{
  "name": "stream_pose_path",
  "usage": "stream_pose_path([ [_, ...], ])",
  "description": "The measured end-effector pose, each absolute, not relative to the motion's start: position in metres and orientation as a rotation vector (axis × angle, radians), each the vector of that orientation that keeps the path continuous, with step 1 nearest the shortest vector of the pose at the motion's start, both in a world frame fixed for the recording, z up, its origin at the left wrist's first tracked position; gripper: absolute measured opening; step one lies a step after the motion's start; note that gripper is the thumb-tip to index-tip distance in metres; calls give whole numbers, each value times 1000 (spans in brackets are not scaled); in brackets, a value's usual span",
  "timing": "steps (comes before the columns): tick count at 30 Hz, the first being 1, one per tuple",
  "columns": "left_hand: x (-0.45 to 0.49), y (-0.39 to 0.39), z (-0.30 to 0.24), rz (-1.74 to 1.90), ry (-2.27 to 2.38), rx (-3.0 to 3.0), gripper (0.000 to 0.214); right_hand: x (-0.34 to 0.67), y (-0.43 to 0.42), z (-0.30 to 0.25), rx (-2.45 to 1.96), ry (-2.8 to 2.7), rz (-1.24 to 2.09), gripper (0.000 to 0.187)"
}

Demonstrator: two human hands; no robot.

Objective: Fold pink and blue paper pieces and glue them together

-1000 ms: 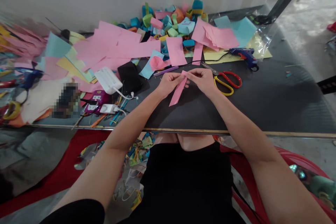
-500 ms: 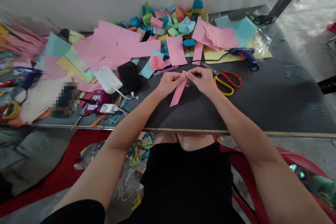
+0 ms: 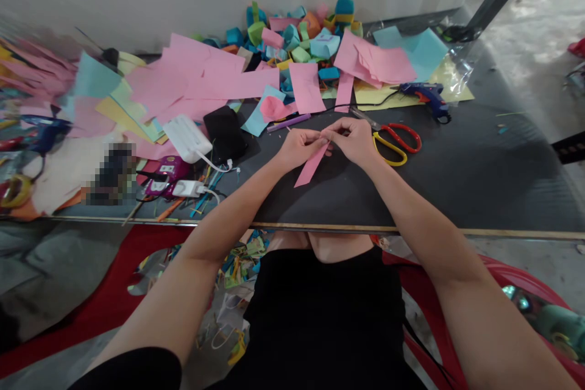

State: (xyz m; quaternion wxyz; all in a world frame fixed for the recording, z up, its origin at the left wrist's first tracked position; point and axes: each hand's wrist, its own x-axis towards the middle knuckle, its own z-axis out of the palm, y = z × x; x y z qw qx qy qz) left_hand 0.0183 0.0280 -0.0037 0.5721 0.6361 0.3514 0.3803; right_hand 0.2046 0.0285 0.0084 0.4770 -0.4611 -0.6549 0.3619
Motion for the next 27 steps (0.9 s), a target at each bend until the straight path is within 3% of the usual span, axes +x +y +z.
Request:
stream_pose_path([
  [10,18,28,-2,911,800,1461,46,205,28,16,-1061,-1597,1011,52],
  [18,15,28,-3,864,773,1477,49,207,28,13,-1140,-1650,802,45],
  [27,13,28,-1,802,852,1461,44,207,30,9,-1097,-1627,906,40],
])
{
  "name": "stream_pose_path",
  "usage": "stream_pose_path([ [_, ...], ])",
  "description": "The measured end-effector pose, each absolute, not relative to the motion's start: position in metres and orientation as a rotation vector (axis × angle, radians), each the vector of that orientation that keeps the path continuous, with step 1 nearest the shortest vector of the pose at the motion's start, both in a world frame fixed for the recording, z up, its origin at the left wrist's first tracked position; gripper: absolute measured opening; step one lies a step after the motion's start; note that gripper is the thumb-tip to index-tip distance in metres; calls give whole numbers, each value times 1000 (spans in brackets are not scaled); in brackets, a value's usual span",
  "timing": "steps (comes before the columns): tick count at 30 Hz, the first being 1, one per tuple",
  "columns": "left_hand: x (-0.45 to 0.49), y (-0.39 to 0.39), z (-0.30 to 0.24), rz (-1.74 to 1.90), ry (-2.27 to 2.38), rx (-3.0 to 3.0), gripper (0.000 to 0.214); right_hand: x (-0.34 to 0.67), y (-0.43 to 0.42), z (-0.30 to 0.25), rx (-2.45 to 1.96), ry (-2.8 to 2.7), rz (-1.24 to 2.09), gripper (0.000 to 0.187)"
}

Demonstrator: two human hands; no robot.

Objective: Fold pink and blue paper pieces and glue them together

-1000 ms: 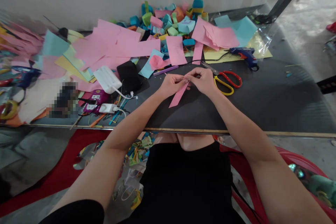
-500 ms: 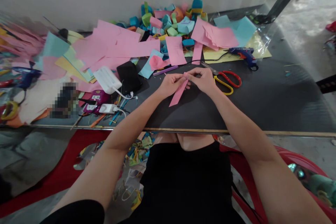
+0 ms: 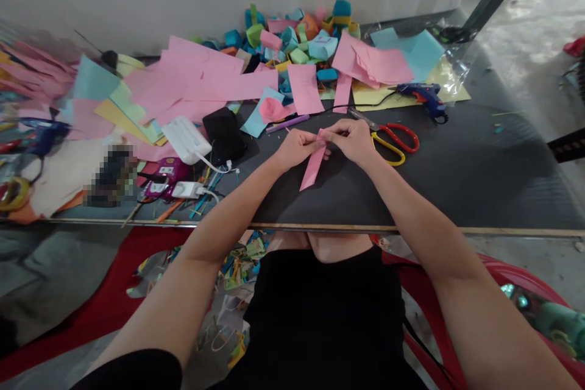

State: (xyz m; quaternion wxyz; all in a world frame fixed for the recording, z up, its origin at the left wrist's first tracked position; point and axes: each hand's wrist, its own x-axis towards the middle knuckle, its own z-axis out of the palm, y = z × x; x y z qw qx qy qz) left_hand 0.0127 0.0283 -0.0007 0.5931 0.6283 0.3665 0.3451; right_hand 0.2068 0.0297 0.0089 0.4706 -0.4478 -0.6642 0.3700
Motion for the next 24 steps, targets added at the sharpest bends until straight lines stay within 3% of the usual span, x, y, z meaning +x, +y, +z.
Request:
stream_pose_path([
  [8,14,25,4,838,818,1391,42,201,28,11,-1045,-1505,1167,48],
  [24,14,20,10,823,902,1366,36,205,27,14,-983,-1627,1023,47],
])
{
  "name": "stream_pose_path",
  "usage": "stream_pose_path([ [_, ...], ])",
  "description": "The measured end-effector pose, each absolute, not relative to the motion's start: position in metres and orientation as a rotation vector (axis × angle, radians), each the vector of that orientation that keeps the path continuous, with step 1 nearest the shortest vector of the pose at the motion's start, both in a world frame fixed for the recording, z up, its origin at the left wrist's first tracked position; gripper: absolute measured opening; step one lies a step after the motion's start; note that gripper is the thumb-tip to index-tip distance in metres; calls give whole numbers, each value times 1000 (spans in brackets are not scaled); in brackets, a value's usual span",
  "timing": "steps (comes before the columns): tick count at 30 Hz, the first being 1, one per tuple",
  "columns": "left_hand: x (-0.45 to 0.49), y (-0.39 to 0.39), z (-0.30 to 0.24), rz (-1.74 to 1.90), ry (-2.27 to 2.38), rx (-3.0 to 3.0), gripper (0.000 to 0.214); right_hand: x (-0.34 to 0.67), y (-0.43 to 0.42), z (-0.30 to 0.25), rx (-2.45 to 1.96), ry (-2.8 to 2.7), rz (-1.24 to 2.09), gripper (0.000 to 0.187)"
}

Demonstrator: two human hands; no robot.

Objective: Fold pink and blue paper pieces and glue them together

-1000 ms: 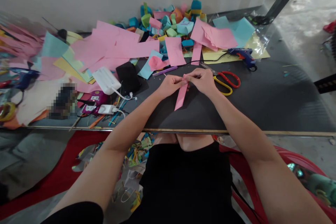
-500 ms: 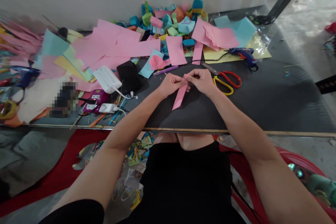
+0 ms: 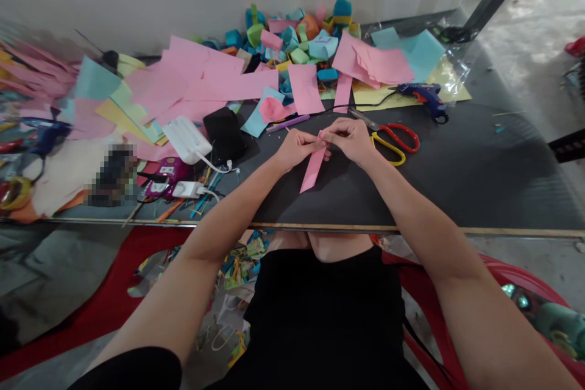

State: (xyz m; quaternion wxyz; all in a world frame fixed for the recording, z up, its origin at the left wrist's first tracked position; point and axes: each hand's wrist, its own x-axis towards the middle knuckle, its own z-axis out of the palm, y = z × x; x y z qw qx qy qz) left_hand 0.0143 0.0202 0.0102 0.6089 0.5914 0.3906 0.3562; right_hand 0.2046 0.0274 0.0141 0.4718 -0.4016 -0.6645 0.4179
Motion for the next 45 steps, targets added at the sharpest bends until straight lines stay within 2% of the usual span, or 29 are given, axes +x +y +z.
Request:
stream_pose_path([
  [10,15,19,11,825,881,1299,32,203,24,21,-1036,-1588,1060,42],
  [14,16,17,12,807,871,1294,28,201,22,23,-1010,-1516,1104,33],
  [19,18,14,13,736,846,1252,33,195,21,21,-996,-1437,1228,21],
  [23,19,16,11,757,838,1242,35,188,20,18,-994,-1384,1268,30],
  [29,14,33,-1,1192,1058,1270,21,189,27,15,-1091,-1357,1475,50],
  [32,12,37,-3,1265,1051,1208,20,192,25,17,-1089,-1538,1574,51],
  [36,12,38,-2,1318,1070,1168,26,191,17,17,-1016,-1800,1659,41],
  [39,10,42,-4,1391,1085,1133,29,189,16,14,-1012,-1816,1628,42],
  [45,6,50,-7,1394,1209,1082,29,189,17,13,-1025,-1707,1407,56],
])
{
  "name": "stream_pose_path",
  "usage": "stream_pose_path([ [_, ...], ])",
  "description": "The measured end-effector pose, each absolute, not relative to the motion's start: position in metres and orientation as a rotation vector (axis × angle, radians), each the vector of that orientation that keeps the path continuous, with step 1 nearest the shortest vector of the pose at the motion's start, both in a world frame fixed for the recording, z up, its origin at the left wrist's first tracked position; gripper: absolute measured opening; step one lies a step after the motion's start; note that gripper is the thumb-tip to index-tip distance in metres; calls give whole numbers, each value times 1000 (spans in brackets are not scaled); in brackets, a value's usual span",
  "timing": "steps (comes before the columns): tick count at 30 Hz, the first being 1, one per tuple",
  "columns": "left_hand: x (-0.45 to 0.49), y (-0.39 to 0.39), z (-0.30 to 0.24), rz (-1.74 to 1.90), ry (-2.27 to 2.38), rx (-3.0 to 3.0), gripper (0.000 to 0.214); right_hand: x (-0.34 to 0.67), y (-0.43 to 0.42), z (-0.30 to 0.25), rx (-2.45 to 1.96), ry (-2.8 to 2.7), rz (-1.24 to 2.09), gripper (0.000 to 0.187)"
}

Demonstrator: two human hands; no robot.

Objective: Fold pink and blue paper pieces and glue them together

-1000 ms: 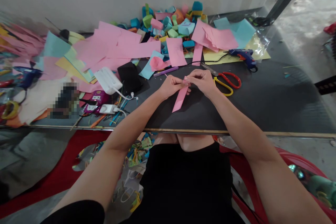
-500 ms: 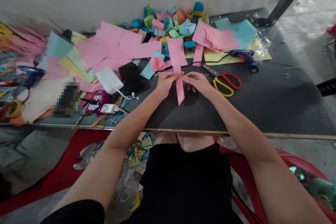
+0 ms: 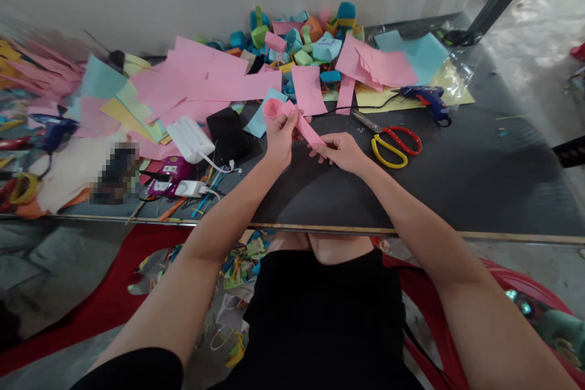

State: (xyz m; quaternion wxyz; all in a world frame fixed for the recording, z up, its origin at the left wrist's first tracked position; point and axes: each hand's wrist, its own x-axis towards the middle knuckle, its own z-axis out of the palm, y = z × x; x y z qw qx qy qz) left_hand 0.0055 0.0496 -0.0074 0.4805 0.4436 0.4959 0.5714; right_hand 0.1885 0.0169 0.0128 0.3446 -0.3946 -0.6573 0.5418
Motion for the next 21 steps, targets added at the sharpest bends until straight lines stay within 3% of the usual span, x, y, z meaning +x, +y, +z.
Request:
stream_pose_path([
  [5,11,49,-7,1267,1183,1010,25,191,15,14,-996,-1778,1264,54],
  [10,18,44,-5,1172,1161,912,24,193,15,13,-1056,-1819,938,35],
  [21,18,39,-2,1183,1120,1120,37,191,12,15,-1050,-1805,795,24],
])
